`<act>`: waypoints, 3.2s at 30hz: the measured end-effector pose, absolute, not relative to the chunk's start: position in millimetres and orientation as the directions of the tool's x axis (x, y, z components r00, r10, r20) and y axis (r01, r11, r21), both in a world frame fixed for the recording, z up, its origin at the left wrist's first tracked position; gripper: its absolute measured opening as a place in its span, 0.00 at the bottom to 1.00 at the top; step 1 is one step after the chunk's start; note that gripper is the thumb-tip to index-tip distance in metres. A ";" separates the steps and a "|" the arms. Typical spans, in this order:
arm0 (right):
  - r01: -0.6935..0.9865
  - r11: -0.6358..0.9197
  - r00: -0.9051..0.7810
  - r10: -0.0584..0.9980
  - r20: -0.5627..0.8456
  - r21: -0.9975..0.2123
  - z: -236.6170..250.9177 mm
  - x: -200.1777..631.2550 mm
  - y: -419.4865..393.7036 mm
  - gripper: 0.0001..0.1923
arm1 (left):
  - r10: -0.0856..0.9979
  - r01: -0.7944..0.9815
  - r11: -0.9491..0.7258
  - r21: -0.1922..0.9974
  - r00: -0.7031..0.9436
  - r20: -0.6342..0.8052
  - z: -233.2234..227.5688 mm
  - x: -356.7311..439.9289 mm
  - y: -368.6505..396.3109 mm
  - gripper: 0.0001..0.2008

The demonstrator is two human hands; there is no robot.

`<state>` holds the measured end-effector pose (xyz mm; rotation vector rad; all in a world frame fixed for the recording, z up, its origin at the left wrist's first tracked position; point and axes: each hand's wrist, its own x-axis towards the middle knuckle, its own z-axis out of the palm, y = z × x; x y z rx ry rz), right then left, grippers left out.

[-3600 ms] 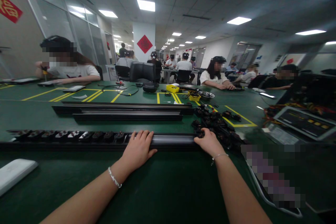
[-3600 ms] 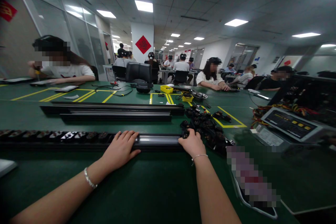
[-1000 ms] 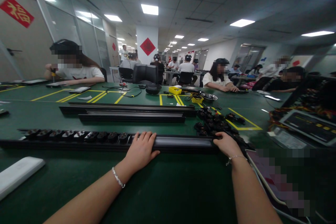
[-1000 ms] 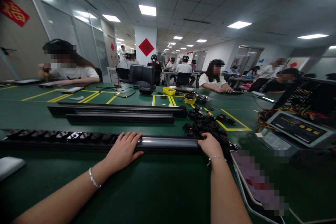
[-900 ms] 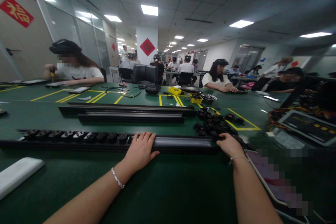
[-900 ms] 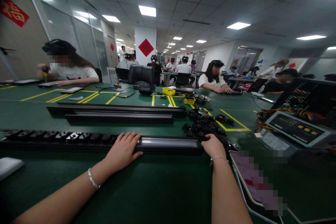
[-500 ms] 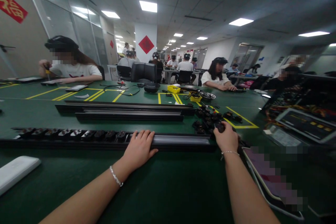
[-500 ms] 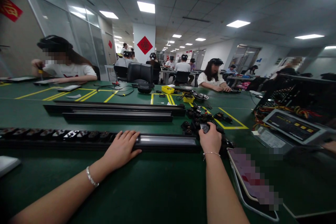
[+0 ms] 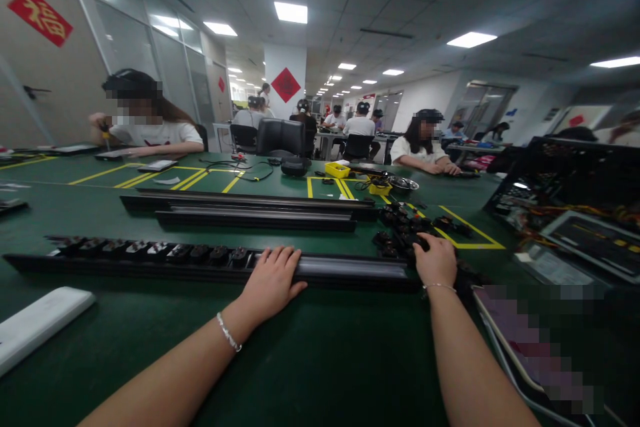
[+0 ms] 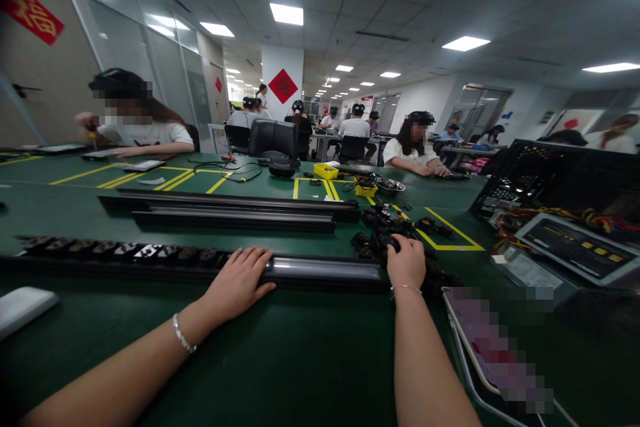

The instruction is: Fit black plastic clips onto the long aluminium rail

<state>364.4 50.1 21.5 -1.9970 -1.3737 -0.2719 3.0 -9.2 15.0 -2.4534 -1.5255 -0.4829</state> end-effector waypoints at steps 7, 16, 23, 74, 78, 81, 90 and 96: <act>0.902 -0.177 0.377 0.767 0.519 -0.394 17.3 365.2 55.0 0.25 | 0.795 0.862 -0.507 -0.003 0.469 0.383 41.5 -29.5 -6.6 0.23; 0.960 0.039 0.145 0.779 0.610 -0.278 36.2 275.4 20.2 0.28 | 0.898 0.924 -0.378 0.057 0.352 0.263 63.5 -112.9 9.1 0.26; 0.943 0.296 -0.207 0.880 0.429 -0.152 16.6 182.7 -3.3 0.23 | 0.922 0.910 -0.386 0.154 0.375 0.093 59.6 -119.7 10.8 0.20; 0.946 0.290 -0.192 0.863 0.468 -0.145 13.3 184.0 -0.9 0.20 | 0.914 0.916 -0.396 0.067 0.386 0.122 57.4 -121.6 19.4 0.18; 0.943 0.295 -0.192 0.861 0.471 -0.156 12.9 184.0 -0.7 0.20 | 0.914 0.915 -0.396 0.080 0.384 0.133 57.2 -121.7 18.3 0.18; 0.941 0.296 -0.190 0.862 0.469 -0.162 13.7 183.7 -0.9 0.20 | 0.918 0.919 -0.384 0.085 0.371 0.139 56.9 -121.6 18.2 0.18; 0.942 0.297 -0.194 0.861 0.470 -0.154 16.8 183.6 -1.5 0.19 | 0.912 0.907 -0.402 0.126 0.383 0.148 55.3 -123.7 19.4 0.18; 0.948 0.292 -0.200 0.860 0.469 -0.130 16.0 183.8 -1.0 0.19 | 0.910 0.905 -0.403 0.138 0.381 0.165 55.2 -115.8 17.9 0.18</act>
